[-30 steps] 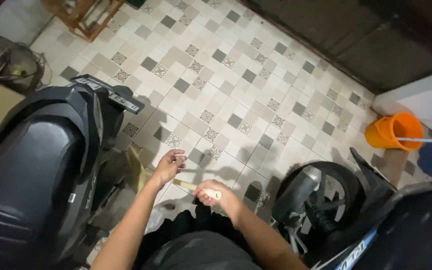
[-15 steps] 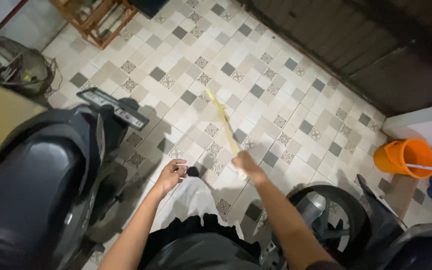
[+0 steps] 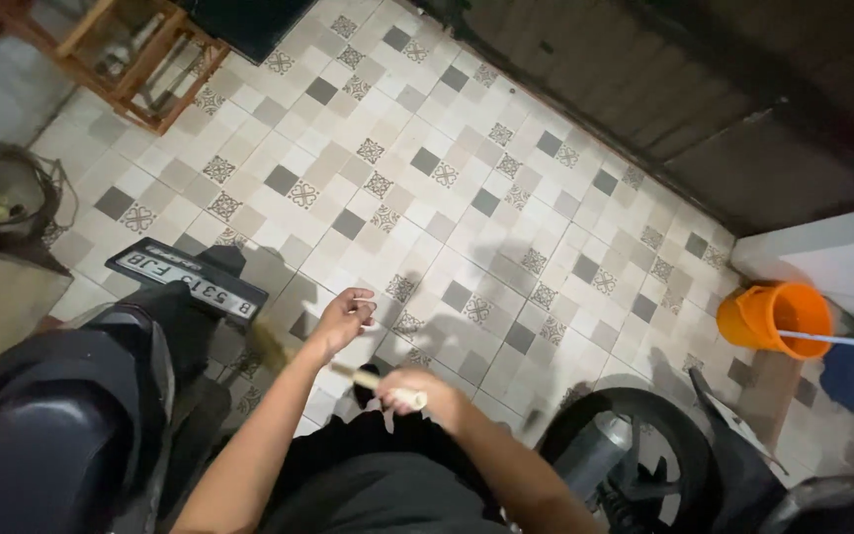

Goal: The recorder prepares cleaning supplies and then uses a broom and dustpan to clean a tiled floor area around motorcycles and storage.

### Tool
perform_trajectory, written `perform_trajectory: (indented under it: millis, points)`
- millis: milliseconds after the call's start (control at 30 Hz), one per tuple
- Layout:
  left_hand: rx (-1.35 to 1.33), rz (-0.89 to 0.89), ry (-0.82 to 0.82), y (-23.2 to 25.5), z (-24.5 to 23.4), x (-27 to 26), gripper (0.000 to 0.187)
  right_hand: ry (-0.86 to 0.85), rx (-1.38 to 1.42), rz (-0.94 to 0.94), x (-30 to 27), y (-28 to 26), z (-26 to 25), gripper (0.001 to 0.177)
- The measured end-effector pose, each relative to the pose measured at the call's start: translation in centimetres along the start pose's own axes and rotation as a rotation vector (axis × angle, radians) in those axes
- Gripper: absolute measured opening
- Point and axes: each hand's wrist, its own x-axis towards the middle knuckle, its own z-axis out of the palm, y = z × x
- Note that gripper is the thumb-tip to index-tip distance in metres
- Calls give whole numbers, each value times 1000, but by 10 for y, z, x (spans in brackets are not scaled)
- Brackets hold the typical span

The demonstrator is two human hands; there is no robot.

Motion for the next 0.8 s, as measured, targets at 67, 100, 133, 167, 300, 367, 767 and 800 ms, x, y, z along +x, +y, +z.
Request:
perform_trajectory:
  millis: [67,100,133,167,300,367,767,800]
  points:
    - [-34,14,-3,-12,-10,8,38,74,-57,-92,-27,-37,-18,25]
    - [-75,40,-12,-17,-13,14,39,157,-122,-190,-41,-60,-30,26]
    - [-79,44,-4,-13,-18,13,39,154,-131,-189,-43,-84,-48,26]
    - [-47,-9,42,-11,-21,10,37,336,-305,-228,-46,-106,-67,26]
    - [-68,-91,132,-9,-23,9,35,750,-659,-434,-68,-183,-80,24]
    - [-81,-101,152,-10,-20,14,35,793,-701,-481,-61,-201,-94,22]
    - [-141,-32,130,50,102,137,35,61,244,-30,-162,-185,-150,11]
    - [-130,0,119,61,116,148,35,-95,398,8,-171,-193,-166,17]
